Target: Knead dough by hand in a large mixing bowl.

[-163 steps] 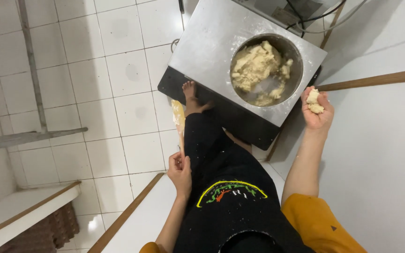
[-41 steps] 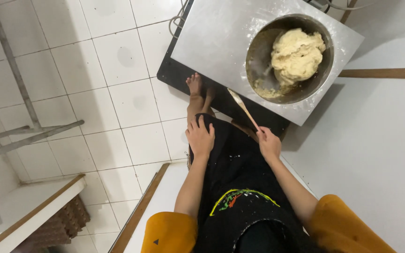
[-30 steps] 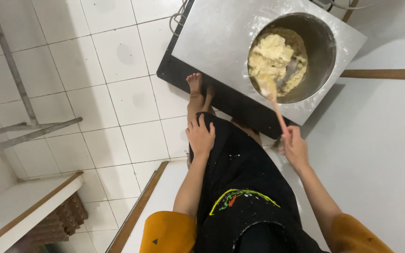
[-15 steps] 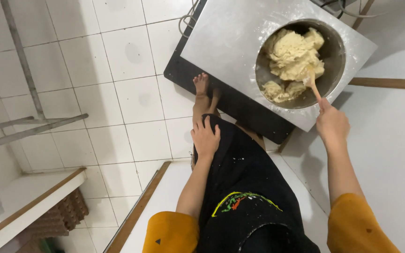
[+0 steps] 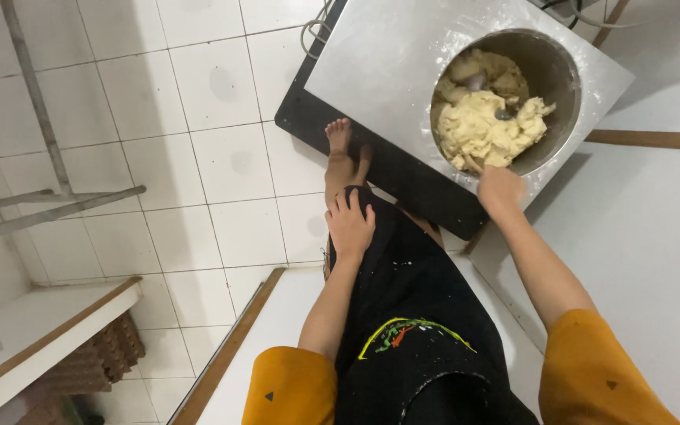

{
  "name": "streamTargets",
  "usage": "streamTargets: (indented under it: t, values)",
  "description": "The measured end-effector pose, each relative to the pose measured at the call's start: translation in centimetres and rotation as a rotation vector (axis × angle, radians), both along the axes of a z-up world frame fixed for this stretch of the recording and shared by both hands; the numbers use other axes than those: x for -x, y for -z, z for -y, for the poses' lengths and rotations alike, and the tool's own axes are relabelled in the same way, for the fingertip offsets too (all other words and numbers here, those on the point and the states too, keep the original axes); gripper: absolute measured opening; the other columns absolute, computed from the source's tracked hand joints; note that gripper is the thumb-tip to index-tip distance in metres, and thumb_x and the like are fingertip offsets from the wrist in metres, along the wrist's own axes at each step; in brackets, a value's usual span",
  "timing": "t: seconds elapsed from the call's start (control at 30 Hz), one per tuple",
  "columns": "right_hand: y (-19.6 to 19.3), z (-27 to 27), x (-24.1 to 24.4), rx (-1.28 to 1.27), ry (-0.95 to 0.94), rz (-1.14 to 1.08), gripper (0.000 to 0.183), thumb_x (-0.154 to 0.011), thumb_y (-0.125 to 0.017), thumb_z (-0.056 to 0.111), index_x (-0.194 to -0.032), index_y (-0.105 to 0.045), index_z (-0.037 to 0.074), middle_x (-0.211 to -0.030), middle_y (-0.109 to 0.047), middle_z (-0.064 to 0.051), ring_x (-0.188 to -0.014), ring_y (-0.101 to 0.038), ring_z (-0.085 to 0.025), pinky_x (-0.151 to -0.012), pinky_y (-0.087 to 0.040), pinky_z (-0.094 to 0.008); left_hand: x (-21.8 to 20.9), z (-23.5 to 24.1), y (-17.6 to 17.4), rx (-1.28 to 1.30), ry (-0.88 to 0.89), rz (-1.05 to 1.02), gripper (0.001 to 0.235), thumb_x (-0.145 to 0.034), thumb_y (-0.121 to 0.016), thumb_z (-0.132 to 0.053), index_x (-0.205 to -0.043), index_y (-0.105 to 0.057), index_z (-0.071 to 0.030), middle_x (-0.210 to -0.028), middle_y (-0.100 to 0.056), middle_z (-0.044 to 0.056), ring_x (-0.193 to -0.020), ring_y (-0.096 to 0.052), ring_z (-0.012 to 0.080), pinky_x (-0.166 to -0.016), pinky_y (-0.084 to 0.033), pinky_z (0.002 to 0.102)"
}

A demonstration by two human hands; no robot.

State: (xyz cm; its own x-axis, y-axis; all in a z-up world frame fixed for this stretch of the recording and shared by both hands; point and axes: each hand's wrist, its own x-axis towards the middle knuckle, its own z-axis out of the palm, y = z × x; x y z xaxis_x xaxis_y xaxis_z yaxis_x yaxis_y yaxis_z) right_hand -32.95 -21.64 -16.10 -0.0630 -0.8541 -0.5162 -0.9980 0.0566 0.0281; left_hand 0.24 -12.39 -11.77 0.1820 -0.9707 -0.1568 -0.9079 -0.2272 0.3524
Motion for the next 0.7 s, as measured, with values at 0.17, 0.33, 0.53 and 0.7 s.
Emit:
streamTargets:
  t: [0.17,0.33,0.53,0.7]
  values:
    - [-5.6,-2.1,4.5,-0.061,0.159,-0.102,0.028,-0.099,-0.055,0.024,-0.109,-0.078,0.010,-0.100,-0.076,-0.023,-0.093,-0.073,-0.042,-0.079,-0.057,-0.053,-0.4,-0.3,0.0,-0.011,-0.011,-0.012,0.051,-0.090,-0.065,-0.035,-0.132,-0.061,-0.006,-0.135,-0.056,0.018,-0.119,-0.053,0.0387,-0.097,-0.043,0.050]
    - [-11.6,-4.4,5.3,0.015,0.222,-0.096,0.030,-0.107,-0.052,0.031,-0.122,-0.076,0.023,-0.100,-0.075,-0.021,-0.092,-0.071,-0.043,-0.077,-0.055,-0.055,-0.6,-0.3,-0.4,-0.027,-0.026,-0.018,0.052,-0.091,-0.064,-0.035,-0.133,-0.061,-0.006,-0.134,-0.057,0.019,-0.120,-0.052,0.0387,-0.097,-0.043,0.050]
    - [-12.8,-3.0,2.9,0.217,0.322,0.014,0.029,-0.105,-0.054,0.033,-0.126,-0.073,0.026,-0.100,-0.074,-0.018,-0.089,-0.068,-0.045,-0.072,-0.053,-0.057,-0.6,-0.1,-0.6,-0.036,-0.031,-0.036,0.051,-0.091,-0.064,-0.035,-0.134,-0.061,-0.006,-0.134,-0.057,0.018,-0.121,-0.052,0.0378,-0.098,-0.043,0.049]
    - [-6.6,1.1,0.6,0.156,0.284,0.040,0.025,-0.112,-0.053,0.033,-0.120,-0.075,0.024,-0.097,-0.073,-0.021,-0.092,-0.068,-0.045,-0.077,-0.053,-0.057,-0.6,-0.1,0.0,-0.046,-0.018,-0.022,0.052,-0.092,-0.064,-0.035,-0.134,-0.061,-0.006,-0.134,-0.057,0.019,-0.121,-0.052,0.0383,-0.098,-0.043,0.050]
